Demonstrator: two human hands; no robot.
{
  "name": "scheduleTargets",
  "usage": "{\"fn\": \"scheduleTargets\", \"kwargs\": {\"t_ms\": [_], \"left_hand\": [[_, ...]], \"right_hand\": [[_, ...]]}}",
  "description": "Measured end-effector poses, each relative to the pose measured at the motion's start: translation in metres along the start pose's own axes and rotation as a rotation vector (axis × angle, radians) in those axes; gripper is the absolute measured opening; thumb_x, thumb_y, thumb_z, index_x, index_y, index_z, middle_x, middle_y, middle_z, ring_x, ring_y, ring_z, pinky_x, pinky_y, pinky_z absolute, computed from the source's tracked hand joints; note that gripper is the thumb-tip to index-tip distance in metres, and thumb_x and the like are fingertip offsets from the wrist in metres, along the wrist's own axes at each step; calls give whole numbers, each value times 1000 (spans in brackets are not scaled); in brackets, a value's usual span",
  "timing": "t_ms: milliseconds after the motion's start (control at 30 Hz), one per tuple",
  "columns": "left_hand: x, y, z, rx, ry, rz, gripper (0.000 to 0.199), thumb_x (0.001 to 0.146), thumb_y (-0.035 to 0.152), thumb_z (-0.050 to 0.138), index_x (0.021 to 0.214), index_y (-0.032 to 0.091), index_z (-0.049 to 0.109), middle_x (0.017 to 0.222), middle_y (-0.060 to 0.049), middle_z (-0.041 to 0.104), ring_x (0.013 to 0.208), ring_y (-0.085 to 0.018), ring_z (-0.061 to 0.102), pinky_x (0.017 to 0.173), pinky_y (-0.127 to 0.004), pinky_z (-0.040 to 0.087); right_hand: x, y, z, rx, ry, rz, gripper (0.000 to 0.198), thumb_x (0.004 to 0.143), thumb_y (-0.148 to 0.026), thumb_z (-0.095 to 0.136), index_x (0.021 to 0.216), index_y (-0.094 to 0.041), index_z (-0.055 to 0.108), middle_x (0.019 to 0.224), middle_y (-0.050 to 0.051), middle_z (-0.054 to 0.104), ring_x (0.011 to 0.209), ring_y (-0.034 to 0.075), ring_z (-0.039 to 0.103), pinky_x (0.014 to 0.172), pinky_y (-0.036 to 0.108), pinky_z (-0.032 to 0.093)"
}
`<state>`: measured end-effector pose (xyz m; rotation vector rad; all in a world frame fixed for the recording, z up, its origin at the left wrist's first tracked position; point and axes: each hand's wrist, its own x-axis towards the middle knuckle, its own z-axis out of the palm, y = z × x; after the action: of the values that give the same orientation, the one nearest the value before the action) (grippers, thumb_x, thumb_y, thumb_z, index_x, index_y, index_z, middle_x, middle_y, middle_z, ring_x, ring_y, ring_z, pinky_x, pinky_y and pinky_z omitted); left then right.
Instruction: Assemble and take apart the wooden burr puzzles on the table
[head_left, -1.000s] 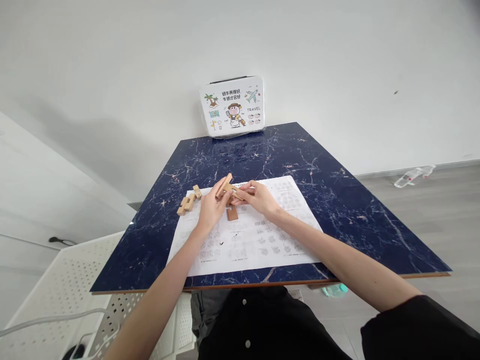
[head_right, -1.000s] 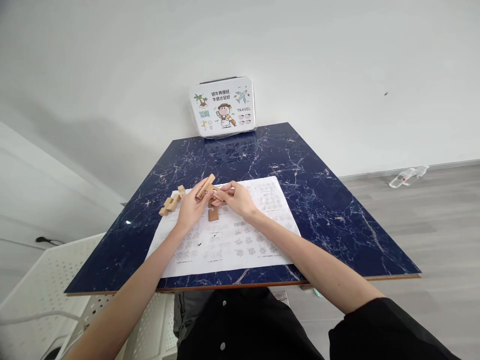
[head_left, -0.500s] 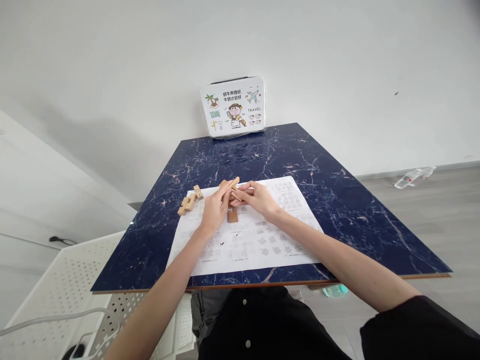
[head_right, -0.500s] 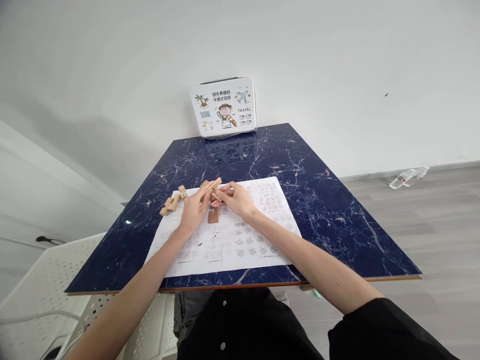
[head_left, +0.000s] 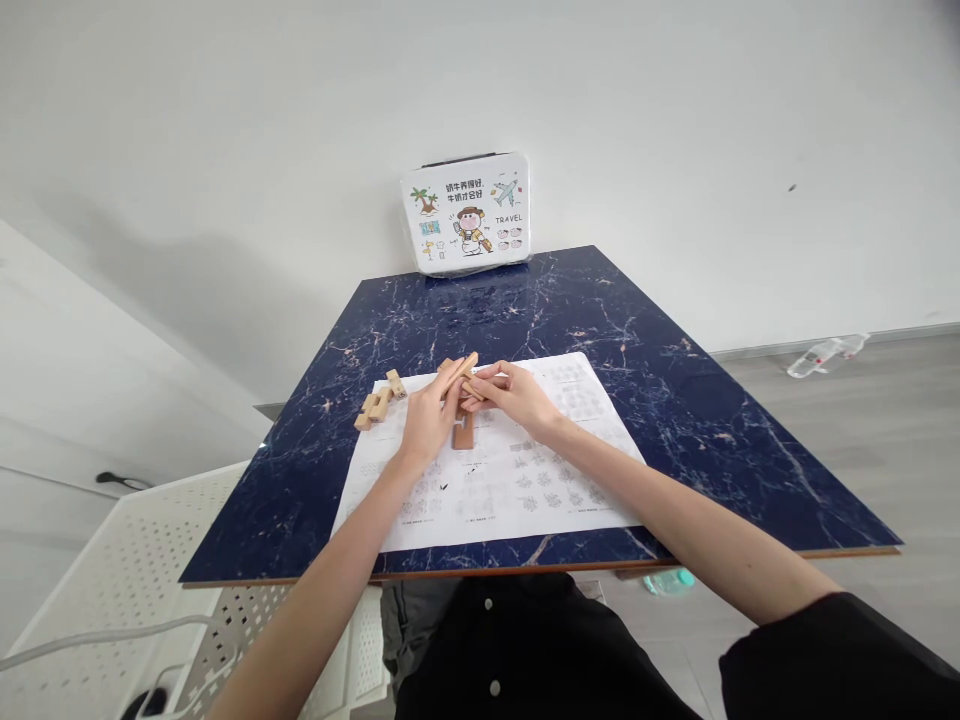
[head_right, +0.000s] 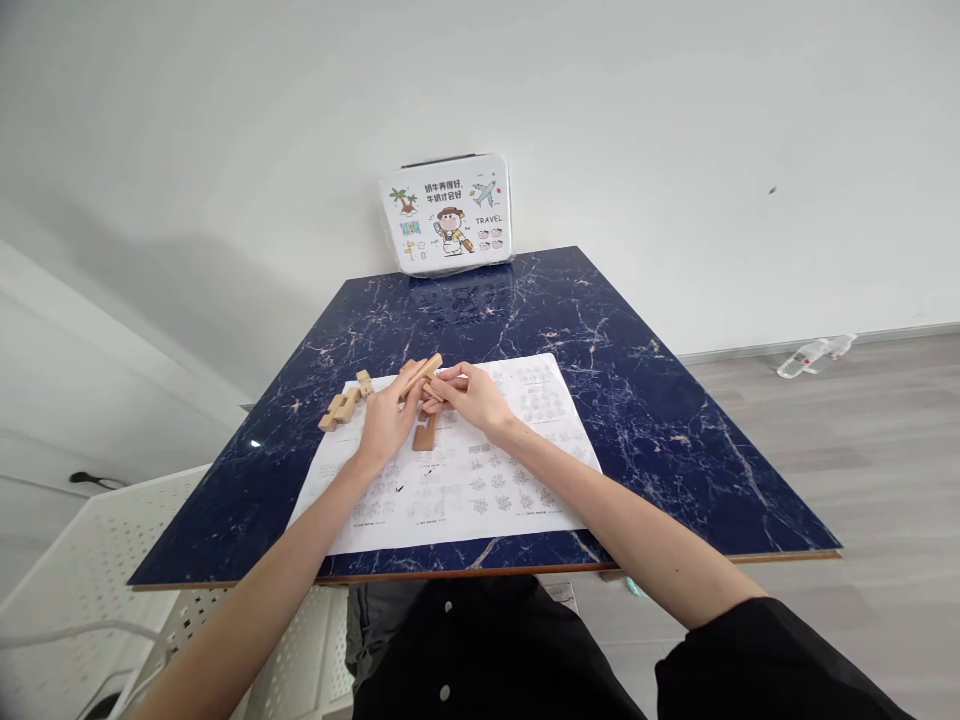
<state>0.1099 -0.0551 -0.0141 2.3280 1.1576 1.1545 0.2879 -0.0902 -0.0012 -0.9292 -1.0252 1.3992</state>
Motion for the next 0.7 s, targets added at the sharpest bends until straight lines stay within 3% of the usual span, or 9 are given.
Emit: {"fn": "scheduleTargets", "kwargs": {"t_ms": [300, 433, 600, 700], "left_hand": [[0, -2, 1, 49, -5, -3, 40, 108, 36, 49, 145, 28, 61, 112, -7, 80, 84, -25, 76, 80, -40, 60], [1, 2, -1, 15, 12, -15, 41, 109, 41, 48, 146, 27, 59, 127, -9, 76, 90, -26, 76, 86, -42, 59], [-1, 10, -5, -52, -1, -41, 56, 109, 50, 44, 158, 25, 39, 111, -10, 79, 91, -25, 75, 85, -40, 58], [-1, 14, -5, -169, 59, -108, 60, 110, 56, 36, 160, 24, 31, 112, -10, 77, 95, -24, 74, 89, -40, 56]], "right_hand": [[-1, -1, 1, -1, -15, 0, 21, 90, -22, 82, 87, -21, 61, 78, 4, 80, 72, 18, 79, 84, 36, 67], [-2, -3, 2, 18, -21, 10, 17, 92, -20, 79, 89, -20, 62, 79, 4, 80, 73, 17, 79, 84, 33, 67], [0, -4, 0, 97, 15, 46, 10, 96, -19, 73, 92, -19, 64, 86, 5, 80, 73, 15, 77, 81, 29, 65], [2, -3, -4, 171, 0, 68, 10, 97, -21, 71, 89, -19, 66, 93, 7, 80, 73, 13, 74, 75, 25, 63]]}}
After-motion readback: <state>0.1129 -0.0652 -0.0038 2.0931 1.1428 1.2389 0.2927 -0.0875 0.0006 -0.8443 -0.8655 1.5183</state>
